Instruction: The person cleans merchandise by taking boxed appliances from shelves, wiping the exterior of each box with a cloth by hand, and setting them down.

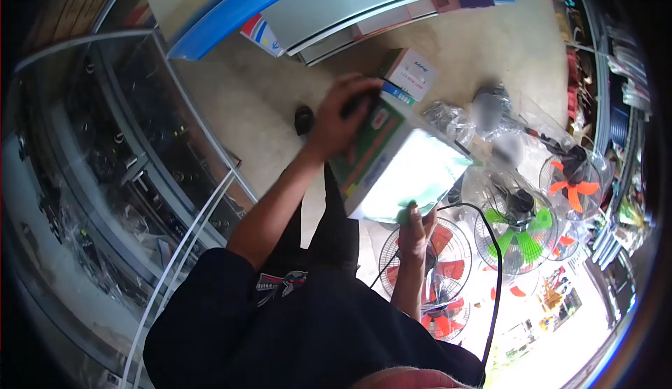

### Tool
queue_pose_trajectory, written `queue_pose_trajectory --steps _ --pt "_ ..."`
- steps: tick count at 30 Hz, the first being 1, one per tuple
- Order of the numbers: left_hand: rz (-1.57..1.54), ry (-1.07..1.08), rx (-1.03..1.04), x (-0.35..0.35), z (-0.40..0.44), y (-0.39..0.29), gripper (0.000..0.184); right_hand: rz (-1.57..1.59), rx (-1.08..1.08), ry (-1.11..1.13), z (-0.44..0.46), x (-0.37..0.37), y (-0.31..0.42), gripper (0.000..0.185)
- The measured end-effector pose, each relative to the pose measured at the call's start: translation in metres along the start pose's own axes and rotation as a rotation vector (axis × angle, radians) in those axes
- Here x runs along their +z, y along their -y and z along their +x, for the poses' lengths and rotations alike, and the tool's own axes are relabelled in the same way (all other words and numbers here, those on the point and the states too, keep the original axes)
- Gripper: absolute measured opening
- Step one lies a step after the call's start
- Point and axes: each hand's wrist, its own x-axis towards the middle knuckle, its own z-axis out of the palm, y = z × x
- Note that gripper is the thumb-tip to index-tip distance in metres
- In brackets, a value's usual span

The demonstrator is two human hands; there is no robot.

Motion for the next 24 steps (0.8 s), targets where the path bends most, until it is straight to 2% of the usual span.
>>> queue_pose_trajectory --steps 2,4,5,8,9,11,12,14,15,17,19,21,23,24 --pt "-0.031 -0.054 -0.04 0.006 0.012 0.041 0.035 -0.081 -0.07 -0.008 -0.012 -0.001 0.014 0.048" --pt "-0.334 -0.015 -0.551 0.001 0.013 0.069 0.032 -0.224 -0.097 0.053 -0.019 -0.011 0.025 0.046" --pt "-0.33 -0.001 -0.553 -0.005 0.01 0.073 0.032 -0.302 -0.113 0.094 -0.022 -0.014 0.033 0.045" --pt "-0.21 0.304 -0.411 -0.022 0.008 0.051 0.031 -0.33 -0.076 0.184 -0.025 -0.026 0.056 0.044" --pt "-0.206 0.319 -0.428 -0.026 0.014 0.043 0.031 -0.339 -0.061 0.242 -0.023 -0.032 0.062 0.054" --pt "-0.158 0.594 -0.501 -0.027 0.027 0.038 0.036 -0.418 -0.072 0.322 -0.014 -0.044 0.067 0.069" --pt "-0.152 0.606 -0.509 -0.022 0.024 0.051 0.036 -0.408 -0.063 0.314 -0.008 -0.044 0.073 0.069" --pt "-0.658 0.498 -0.892 -0.01 0.005 0.089 0.036 -0.545 -0.146 0.371 0.007 -0.041 0.083 0.079" --pt "-0.646 0.509 -0.889 -0.003 -0.002 0.098 0.036 -0.533 -0.15 0.363 0.017 -0.039 0.079 0.079" --pt "-0.569 0.401 -0.783 0.011 -0.029 0.104 0.036 -0.406 -0.35 0.157 0.029 -0.037 0.07 0.088" --pt "-0.627 0.34 -0.867 0.02 -0.047 0.103 0.036 0.004 -0.191 -0.027 0.029 -0.023 0.057 0.098" --pt "-0.506 0.261 -0.71 0.032 -0.061 0.098 0.035 0.105 -0.111 -0.2 0.028 -0.03 0.032 0.101" --pt "-0.417 0.267 -0.649 0.035 -0.065 0.087 0.032 0.206 -0.066 -0.222 0.02 -0.027 0.026 0.102" --pt "-0.224 0.3 -0.498 0.034 -0.063 0.082 0.031 0.203 -0.066 -0.221 0.016 -0.028 0.021 0.102"
